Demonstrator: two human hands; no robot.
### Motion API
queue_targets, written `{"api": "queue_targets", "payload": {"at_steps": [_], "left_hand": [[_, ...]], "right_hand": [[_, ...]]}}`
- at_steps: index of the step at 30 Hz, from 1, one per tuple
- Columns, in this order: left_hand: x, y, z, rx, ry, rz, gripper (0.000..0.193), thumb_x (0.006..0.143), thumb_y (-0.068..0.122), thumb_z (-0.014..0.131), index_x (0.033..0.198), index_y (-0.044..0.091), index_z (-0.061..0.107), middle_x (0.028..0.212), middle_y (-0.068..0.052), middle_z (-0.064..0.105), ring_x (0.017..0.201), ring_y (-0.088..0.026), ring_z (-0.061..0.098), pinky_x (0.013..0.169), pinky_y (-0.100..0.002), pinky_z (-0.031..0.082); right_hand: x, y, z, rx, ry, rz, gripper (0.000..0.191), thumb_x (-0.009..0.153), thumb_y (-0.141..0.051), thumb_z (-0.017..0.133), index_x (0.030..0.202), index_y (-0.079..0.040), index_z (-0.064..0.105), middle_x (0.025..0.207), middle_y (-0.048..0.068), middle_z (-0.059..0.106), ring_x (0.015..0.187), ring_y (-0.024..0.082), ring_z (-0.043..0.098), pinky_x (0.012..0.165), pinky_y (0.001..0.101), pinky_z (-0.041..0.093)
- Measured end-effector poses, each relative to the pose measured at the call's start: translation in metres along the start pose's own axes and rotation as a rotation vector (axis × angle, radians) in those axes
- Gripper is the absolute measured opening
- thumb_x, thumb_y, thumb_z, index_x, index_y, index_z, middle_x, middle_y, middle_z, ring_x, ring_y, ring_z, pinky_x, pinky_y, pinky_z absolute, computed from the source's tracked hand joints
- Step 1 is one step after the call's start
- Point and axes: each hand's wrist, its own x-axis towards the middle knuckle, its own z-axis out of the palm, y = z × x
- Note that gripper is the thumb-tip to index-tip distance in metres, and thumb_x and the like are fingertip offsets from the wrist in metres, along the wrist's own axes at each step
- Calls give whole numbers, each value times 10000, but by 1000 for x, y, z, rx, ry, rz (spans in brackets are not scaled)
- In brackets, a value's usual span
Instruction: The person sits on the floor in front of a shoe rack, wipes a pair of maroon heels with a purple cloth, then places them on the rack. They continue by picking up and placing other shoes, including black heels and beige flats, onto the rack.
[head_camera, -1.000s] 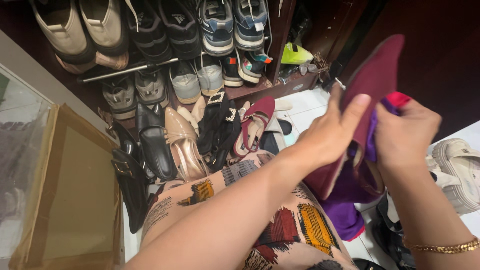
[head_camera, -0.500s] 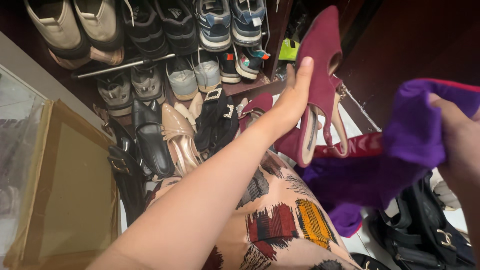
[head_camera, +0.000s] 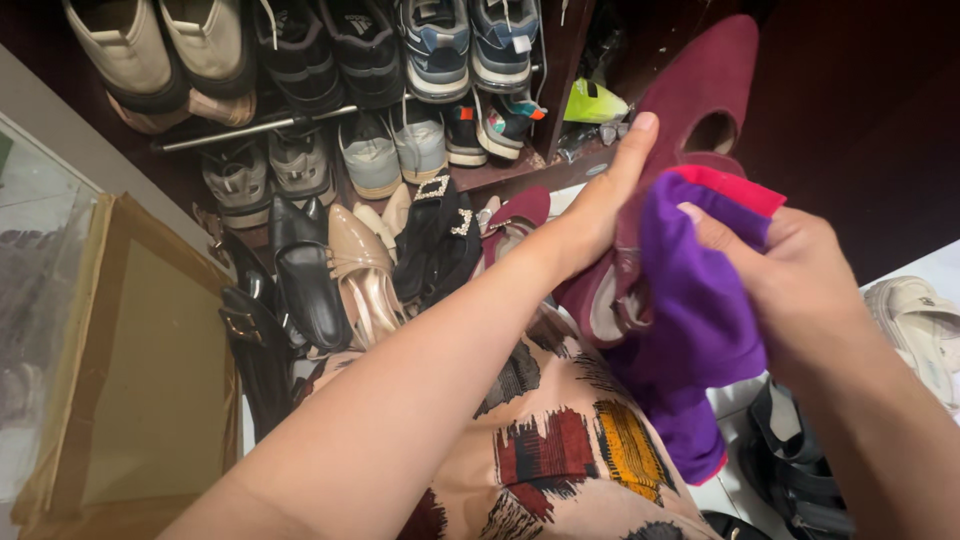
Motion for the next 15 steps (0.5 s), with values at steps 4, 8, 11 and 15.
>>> {"api": "queue_targets", "payload": {"at_steps": [4, 8, 11, 15], "left_hand": [[0, 2, 5, -99, 146, 4, 986, 953, 755, 254, 1552, -23, 349, 1564, -171, 447, 1449, -267, 434, 1209, -371, 310], [-3, 6, 16, -81, 78, 110, 1057, 995, 759, 225, 1477, -148, 473, 1524, -313, 507, 1407, -384, 467, 1164, -387, 322], [-3, 3, 29, 178, 227, 226, 992, 993, 733, 290, 1585, -63, 310, 1680, -176, 278, 1567, -242, 241, 1266, -331, 179], [-8, 3, 22, 50, 169, 194, 937, 1041, 700, 323, 1533, -93, 412, 1526, -198, 457, 1404, -248, 422, 1197, -367, 305]], "right_hand": [[0, -23, -1, -302, 146, -111, 291, 916, -153, 722, 1181, -34, 718, 1031, 57, 765, 840, 100, 708, 739, 253, 583], [1, -21, 4, -618, 398, -214, 285, 920, -150, 783, 1141, 9, 699, 988, 87, 740, 817, 140, 691, 708, 293, 558], [2, -11, 11, -631, 427, -247, 228, 944, -121, 768, 1128, 11, 740, 958, 79, 750, 796, 130, 671, 707, 292, 543], [-4, -5, 14, -89, 190, 2, 198, 930, -76, 696, 1090, 36, 728, 893, 79, 745, 708, 137, 667, 668, 277, 540]]}}
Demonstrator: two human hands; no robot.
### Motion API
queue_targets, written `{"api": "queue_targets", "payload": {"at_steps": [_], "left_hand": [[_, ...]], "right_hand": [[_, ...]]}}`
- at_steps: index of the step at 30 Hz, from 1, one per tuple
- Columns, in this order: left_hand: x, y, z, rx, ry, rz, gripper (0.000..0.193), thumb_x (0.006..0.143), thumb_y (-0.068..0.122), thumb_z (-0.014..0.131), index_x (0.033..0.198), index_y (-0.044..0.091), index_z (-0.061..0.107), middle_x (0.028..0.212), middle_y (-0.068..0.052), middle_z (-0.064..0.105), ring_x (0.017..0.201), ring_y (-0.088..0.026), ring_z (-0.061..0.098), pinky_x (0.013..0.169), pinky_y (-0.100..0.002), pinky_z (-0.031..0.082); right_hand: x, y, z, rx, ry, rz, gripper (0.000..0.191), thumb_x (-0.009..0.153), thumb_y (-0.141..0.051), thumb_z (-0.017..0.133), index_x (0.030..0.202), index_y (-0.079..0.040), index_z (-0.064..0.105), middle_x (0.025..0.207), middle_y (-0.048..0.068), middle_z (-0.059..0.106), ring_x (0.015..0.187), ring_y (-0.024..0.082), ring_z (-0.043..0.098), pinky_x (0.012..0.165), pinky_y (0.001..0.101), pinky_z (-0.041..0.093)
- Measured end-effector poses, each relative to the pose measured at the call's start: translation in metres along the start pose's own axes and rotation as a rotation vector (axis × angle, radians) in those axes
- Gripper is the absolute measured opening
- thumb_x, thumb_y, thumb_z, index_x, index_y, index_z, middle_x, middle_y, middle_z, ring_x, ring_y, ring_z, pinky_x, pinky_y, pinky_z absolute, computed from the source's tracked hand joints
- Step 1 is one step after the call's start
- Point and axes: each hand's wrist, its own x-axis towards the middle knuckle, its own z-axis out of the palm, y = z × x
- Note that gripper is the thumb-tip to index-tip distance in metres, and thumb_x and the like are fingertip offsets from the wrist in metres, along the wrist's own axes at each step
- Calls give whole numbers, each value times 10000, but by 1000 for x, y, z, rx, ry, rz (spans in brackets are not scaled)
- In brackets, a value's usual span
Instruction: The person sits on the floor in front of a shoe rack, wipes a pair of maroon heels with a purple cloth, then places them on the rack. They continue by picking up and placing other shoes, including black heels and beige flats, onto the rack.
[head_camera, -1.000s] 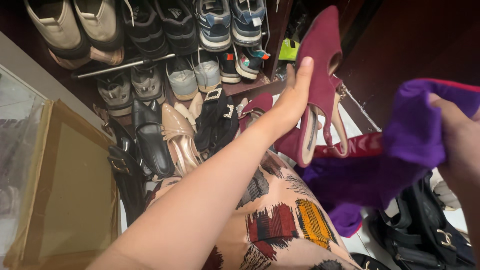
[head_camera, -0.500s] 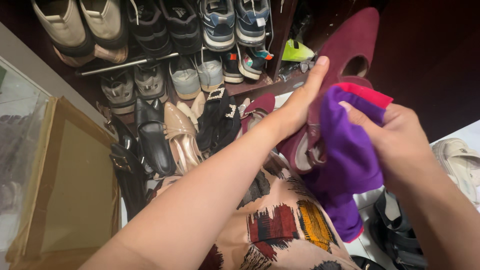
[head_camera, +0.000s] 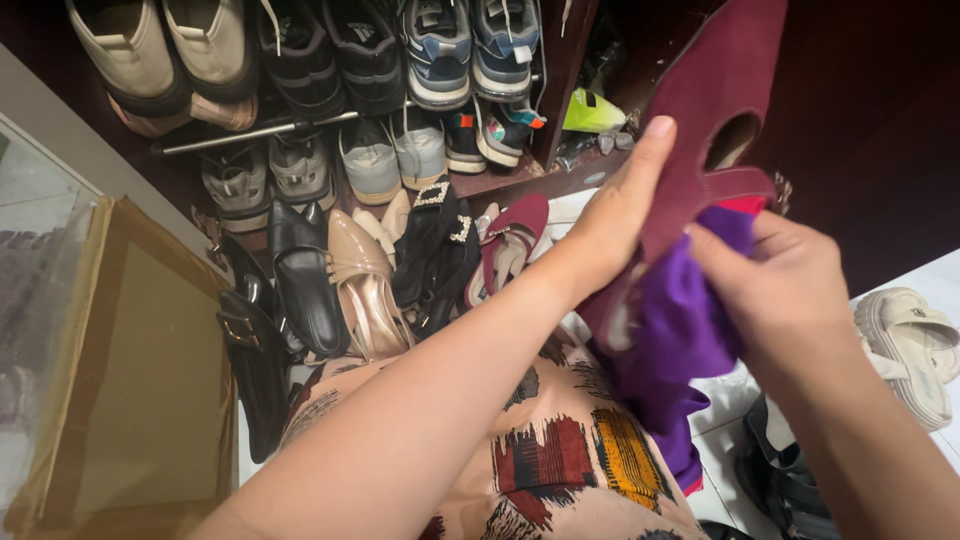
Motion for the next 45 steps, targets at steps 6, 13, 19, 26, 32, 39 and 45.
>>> {"api": "queue_targets", "payload": {"at_steps": [6, 13, 19, 26, 32, 39, 45], "left_hand": [[4, 4, -17, -86, -2, -34, 912, 1023, 685, 288, 1462, -80, 519, 1350, -225, 651, 1212, -265, 635, 1077, -356, 468], [-18, -26, 7, 199, 115, -120, 926, 1016, 689, 210, 1510, -64, 428, 1517, -232, 502, 1431, -301, 455, 1194, -351, 309], [-27, -27, 15, 74, 215, -436, 961, 947, 731, 167, 1549, 2, 339, 1581, -198, 414, 1477, -294, 369, 1199, -383, 253], [-44, -21, 19, -125, 246, -580, 963, 931, 744, 172, 1560, 33, 334, 1609, -126, 399, 1488, -261, 346, 1203, -410, 229], [-36, -14, 13, -333, 262, -548, 943, 954, 734, 161, 1464, 12, 490, 1453, -191, 574, 1325, -311, 518, 1116, -445, 373], [-37, -28, 14, -108, 139, -420, 924, 969, 711, 175, 1484, 1, 466, 1445, -199, 569, 1319, -302, 530, 1127, -403, 373], [-31, -25, 22, 367, 198, -333, 948, 980, 694, 236, 1530, -75, 314, 1512, -315, 447, 1451, -387, 403, 1189, -396, 292]], "right_hand": [[-16, 24, 6, 4, -198, -151, 321, 953, -54, 614, 1268, -55, 679, 1054, 46, 766, 890, 106, 694, 787, 261, 568], [20, 45, 1, -641, 82, -536, 157, 896, -26, 655, 1050, 4, 662, 779, 138, 698, 659, 172, 688, 633, 350, 532], [30, 39, -6, -964, 178, -662, 75, 897, -24, 703, 948, 19, 737, 833, 227, 669, 721, 363, 684, 689, 411, 526], [38, -11, -33, -1065, -218, -29, 373, 961, -157, 638, 1331, -120, 651, 931, 216, 755, 779, 324, 742, 711, 416, 584], [7, -5, -39, -866, -72, -19, 492, 989, -331, 611, 1416, -111, 715, 1096, 211, 775, 948, 323, 764, 848, 454, 601], [10, 22, -19, -828, -413, -228, 778, 1070, -639, 272, 1471, -47, 579, 1442, 162, 617, 1374, 322, 372, 1128, 432, 186], [41, 12, 11, -384, -219, 139, 882, 998, -708, 178, 1271, -18, 654, 1137, 204, 678, 1104, 261, 606, 1027, 390, 447]]}}
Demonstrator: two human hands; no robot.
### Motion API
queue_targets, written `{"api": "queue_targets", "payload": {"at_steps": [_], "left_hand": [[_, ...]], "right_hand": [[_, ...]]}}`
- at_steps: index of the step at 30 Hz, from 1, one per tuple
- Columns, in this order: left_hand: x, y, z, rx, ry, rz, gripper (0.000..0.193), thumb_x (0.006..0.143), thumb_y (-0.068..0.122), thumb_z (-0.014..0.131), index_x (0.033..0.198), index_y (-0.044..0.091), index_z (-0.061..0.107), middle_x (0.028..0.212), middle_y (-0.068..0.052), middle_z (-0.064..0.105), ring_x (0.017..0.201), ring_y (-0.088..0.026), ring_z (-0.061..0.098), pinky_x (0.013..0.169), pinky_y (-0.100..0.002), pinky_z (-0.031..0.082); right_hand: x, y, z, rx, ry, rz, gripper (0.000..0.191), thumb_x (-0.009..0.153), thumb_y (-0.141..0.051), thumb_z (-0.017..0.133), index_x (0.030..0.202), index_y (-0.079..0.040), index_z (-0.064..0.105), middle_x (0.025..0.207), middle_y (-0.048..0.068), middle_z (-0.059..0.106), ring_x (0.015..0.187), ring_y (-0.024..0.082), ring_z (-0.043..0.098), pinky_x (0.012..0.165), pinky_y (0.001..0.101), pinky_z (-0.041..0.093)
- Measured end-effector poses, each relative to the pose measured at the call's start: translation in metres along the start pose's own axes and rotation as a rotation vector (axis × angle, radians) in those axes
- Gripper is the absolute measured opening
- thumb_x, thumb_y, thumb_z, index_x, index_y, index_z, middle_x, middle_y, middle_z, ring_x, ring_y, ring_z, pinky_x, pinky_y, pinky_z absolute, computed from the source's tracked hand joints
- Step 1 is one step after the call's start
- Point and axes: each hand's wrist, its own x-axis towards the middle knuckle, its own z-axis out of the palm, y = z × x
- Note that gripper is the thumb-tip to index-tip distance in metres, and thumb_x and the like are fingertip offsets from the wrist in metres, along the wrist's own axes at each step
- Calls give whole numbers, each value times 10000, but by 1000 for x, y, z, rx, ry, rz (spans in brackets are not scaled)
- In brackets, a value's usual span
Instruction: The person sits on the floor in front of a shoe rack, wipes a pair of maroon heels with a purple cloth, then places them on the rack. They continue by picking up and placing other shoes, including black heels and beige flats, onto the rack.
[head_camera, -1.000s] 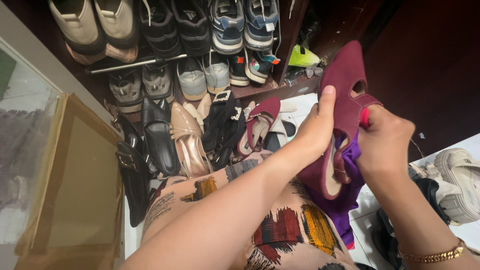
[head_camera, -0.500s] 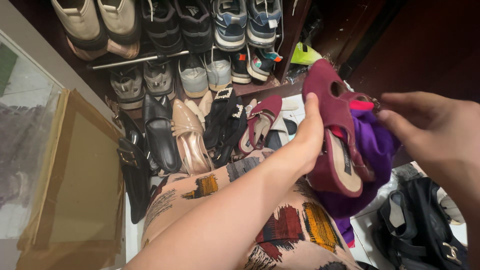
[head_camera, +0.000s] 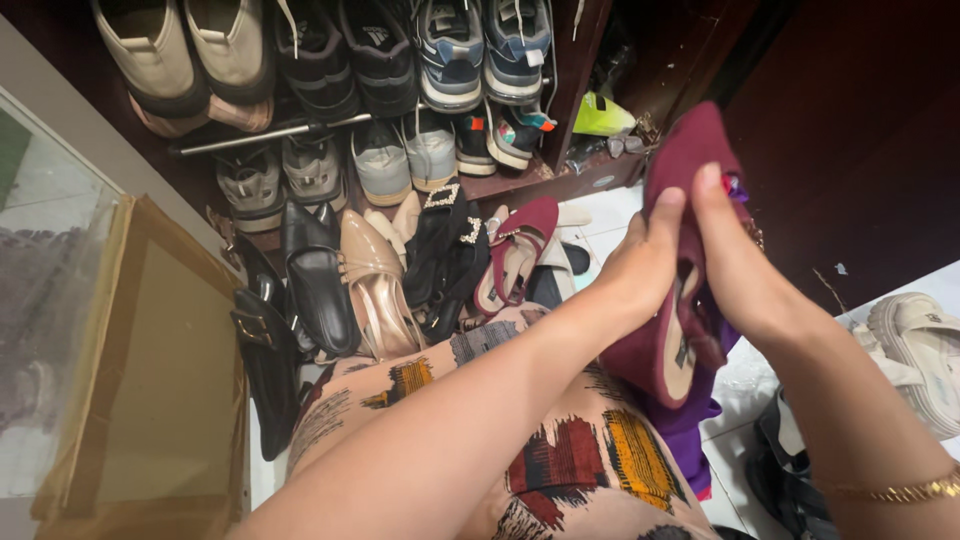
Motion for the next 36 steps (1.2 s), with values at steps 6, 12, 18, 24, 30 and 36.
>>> {"api": "queue_targets", "payload": {"at_steps": [6, 12, 18, 24, 30, 36], "left_hand": [[3, 11, -8, -21, 23, 110, 923, 978, 657, 266, 1533, -78, 318, 1491, -334, 470, 1438, -411, 422, 1178, -391, 308], [19, 15, -7, -109, 28, 228, 925, 974, 664, 242, 1581, -34, 218, 1590, -274, 346, 1492, -378, 310, 1184, -376, 242], [21, 18, 6, 3, -11, 170, 921, 985, 648, 233, 1612, -20, 136, 1593, -299, 321, 1494, -399, 290, 1204, -374, 225], [26, 15, -6, -120, 82, 141, 991, 959, 689, 230, 1587, -70, 123, 1595, -301, 324, 1512, -380, 286, 1207, -375, 229], [37, 19, -13, -26, 18, 133, 1031, 956, 728, 212, 1585, -84, 124, 1595, -323, 309, 1519, -392, 273, 1218, -382, 228], [43, 21, -10, 46, 42, 148, 1009, 942, 717, 200, 1624, -16, 69, 1597, -325, 298, 1494, -431, 276, 1201, -400, 228]], "right_hand": [[8, -10, 6, 260, -2, -91, 713, 1012, -647, 285, 1234, -67, 635, 1048, 76, 697, 962, 177, 620, 927, 361, 475], [-4, 5, -9, 344, -73, -265, 628, 984, -547, 382, 1376, -86, 550, 1263, 51, 654, 1138, 153, 603, 1012, 332, 444], [16, -7, -5, 228, 63, -286, 730, 1009, -614, 294, 1427, -67, 538, 1372, 65, 627, 1268, 191, 556, 1078, 320, 393], [9, -29, 1, -202, 243, -162, 771, 1003, -642, 336, 1358, -2, 576, 1295, 159, 618, 1246, 209, 557, 1048, 365, 380], [-1, -21, 1, 114, 75, -278, 678, 995, -579, 411, 1369, -48, 609, 1346, 80, 655, 1207, 170, 574, 1045, 326, 409], [28, -37, 5, 272, 77, -133, 642, 995, -595, 335, 1352, -137, 608, 1295, 30, 684, 1179, 137, 614, 1027, 300, 438]]}}
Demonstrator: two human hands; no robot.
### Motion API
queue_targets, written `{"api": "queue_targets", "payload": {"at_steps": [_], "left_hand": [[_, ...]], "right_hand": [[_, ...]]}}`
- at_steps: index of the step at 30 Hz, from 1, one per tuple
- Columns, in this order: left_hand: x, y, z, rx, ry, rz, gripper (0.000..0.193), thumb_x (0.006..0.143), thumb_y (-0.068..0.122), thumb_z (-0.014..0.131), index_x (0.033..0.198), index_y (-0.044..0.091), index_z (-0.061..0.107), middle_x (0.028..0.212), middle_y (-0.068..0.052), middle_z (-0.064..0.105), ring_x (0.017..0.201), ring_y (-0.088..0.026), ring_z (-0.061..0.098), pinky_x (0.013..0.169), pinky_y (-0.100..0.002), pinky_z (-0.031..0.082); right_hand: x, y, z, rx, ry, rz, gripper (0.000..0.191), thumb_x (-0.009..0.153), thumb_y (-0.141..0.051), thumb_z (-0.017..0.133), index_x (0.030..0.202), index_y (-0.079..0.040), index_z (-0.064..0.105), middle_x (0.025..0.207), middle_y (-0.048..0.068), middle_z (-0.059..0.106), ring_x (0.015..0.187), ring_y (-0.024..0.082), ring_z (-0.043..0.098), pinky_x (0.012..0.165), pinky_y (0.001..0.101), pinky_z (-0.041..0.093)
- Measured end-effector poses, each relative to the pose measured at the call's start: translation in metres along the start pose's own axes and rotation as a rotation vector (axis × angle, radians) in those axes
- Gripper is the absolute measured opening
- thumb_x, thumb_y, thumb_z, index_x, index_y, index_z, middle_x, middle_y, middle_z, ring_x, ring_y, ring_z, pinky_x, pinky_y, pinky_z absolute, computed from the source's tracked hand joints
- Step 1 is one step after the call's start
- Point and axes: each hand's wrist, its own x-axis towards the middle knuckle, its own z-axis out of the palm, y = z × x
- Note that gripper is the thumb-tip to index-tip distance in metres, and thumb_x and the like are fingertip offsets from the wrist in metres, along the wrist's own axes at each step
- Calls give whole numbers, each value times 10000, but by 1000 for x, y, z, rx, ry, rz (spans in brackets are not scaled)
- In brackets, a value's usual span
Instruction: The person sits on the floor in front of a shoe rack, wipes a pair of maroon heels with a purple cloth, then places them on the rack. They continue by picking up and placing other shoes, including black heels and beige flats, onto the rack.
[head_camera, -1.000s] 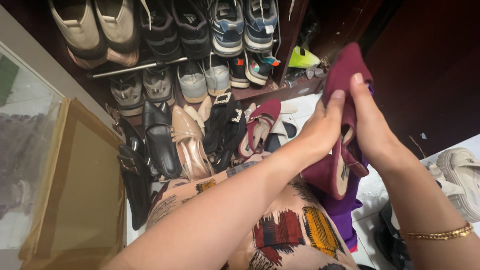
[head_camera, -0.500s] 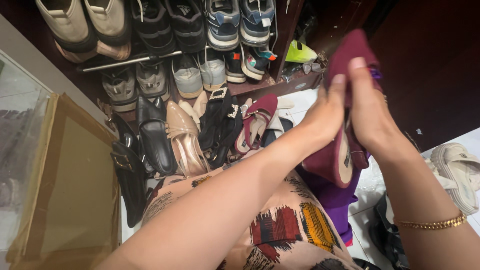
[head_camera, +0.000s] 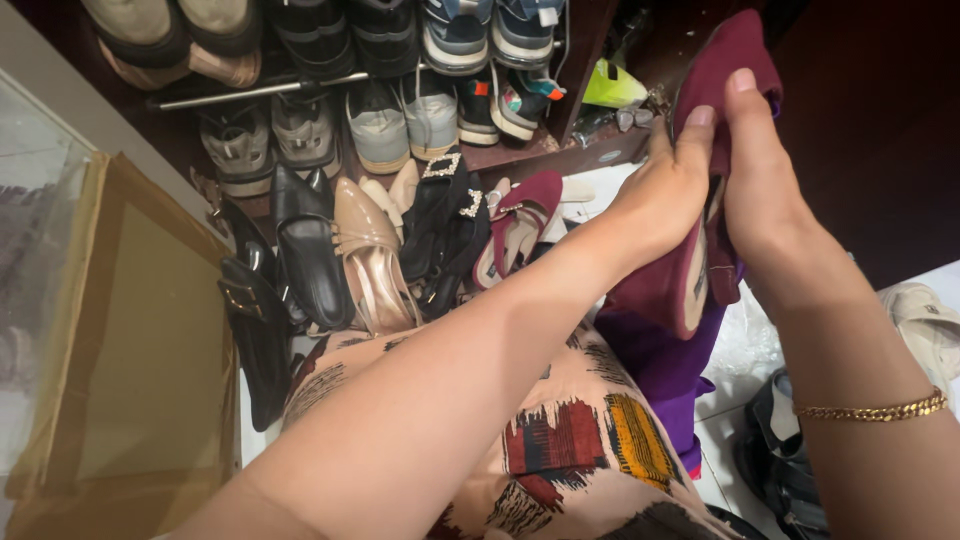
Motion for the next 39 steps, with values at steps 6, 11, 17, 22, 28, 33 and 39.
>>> {"api": "queue_targets", "payload": {"at_steps": [6, 11, 17, 22, 28, 33, 39], "left_hand": [[20, 10, -16, -34, 128, 108, 1056, 940, 757, 218, 1626, -28, 52, 1588, -349, 312, 1502, -438, 299, 1208, -414, 251], [16, 21, -40, 118, 76, 130, 1057, 884, 801, 169, 1660, 93, 51, 1541, -308, 427, 1431, -463, 388, 1173, -447, 284], [7, 48, -56, 225, 163, 351, 993, 923, 787, 150, 1671, 147, 24, 1413, -305, 597, 1321, -447, 573, 1101, -487, 405], [-9, 64, -55, 404, 85, 467, 896, 988, 786, 213, 1675, 270, -40, 1148, -257, 761, 1020, -443, 747, 919, -526, 541], [-13, 62, -52, 609, -17, 428, 906, 935, 728, 240, 1669, 291, -61, 999, -232, 788, 935, -449, 758, 854, -559, 554], [-3, 50, -45, 396, 89, 327, 926, 941, 740, 197, 1659, 217, -63, 1167, -287, 723, 1087, -466, 694, 969, -545, 503], [-16, 43, -29, 335, 10, 193, 948, 912, 725, 196, 1669, 200, -28, 1195, -310, 698, 1122, -494, 660, 992, -534, 480]], "right_hand": [[-14, -4, -1, -97, -55, -71, 532, 1039, -503, 452, 1248, -56, 649, 1037, 64, 618, 951, 181, 541, 834, 346, 420], [-37, -3, -9, -376, 81, -300, 354, 1047, -361, 501, 1059, -22, 603, 937, 5, 588, 872, 106, 505, 768, 295, 414], [-49, 4, -4, -67, -14, -176, 347, 1044, -310, 476, 963, -8, 628, 862, 80, 641, 769, 166, 577, 710, 340, 454], [-46, 17, -4, -98, -189, -152, 542, 1027, -405, 379, 1054, 23, 711, 962, 108, 747, 868, 138, 675, 838, 305, 512], [-45, 33, -4, -477, -129, 63, 676, 1013, -496, 357, 964, 35, 772, 789, 153, 755, 661, 220, 662, 694, 370, 541], [-49, 49, -39, -377, 204, -386, 556, 1124, -396, 399, 935, 36, 692, 683, 73, 603, 579, 153, 575, 567, 334, 476], [-16, 82, -92, -318, 439, -416, 626, 1285, -292, 469, 750, 14, 572, 671, 26, 529, 593, 86, 431, 596, 293, 354]]}}
